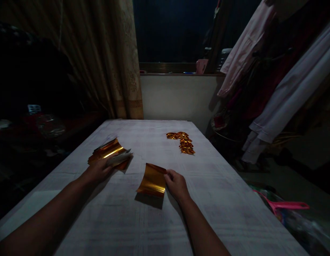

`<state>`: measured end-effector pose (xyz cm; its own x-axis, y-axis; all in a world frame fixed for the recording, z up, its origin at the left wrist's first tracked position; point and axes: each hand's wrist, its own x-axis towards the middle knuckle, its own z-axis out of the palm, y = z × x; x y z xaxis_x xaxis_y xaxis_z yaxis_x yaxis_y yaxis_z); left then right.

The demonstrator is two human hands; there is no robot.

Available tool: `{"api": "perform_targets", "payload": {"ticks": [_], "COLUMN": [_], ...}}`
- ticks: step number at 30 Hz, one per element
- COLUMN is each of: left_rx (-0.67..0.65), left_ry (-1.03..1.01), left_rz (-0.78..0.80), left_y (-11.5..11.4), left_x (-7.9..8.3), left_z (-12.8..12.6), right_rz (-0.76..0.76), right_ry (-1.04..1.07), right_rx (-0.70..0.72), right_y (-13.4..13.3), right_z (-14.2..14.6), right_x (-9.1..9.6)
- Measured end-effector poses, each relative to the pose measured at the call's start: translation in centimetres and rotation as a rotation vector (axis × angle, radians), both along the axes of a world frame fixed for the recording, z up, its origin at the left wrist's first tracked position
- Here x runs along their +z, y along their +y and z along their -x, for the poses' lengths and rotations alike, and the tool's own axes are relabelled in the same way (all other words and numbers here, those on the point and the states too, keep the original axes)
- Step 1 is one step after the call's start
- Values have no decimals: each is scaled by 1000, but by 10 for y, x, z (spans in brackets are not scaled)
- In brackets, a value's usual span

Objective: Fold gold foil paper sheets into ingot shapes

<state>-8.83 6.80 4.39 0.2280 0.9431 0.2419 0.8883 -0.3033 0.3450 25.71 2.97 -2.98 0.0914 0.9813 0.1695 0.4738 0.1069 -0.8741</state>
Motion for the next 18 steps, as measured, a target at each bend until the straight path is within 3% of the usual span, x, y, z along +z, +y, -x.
{"api": "perform_targets", "payload": {"ticks": [4,10,13,16,18], "left_rx": [-15,21,37,62,105], "left_ry": [1,134,119,29,-28], "left_rz": [6,-53,-87,-85,-102], "left_y": [-10,-17,-20,-22,-22], "left_x": [-6,-27,-29,-26,-23], "left_z": [15,19,16,15,14], "right_rz": [12,15,-137,-343,-269], "right_ry": [-19,-77,-149,-170,-45], "right_rx": [-90,-270,-343,-221,-31], "right_y": [3,5,3,2,8], "right_z": [0,-10,-9,13,42], "right_x": [-4,-1,11,30,40]}}
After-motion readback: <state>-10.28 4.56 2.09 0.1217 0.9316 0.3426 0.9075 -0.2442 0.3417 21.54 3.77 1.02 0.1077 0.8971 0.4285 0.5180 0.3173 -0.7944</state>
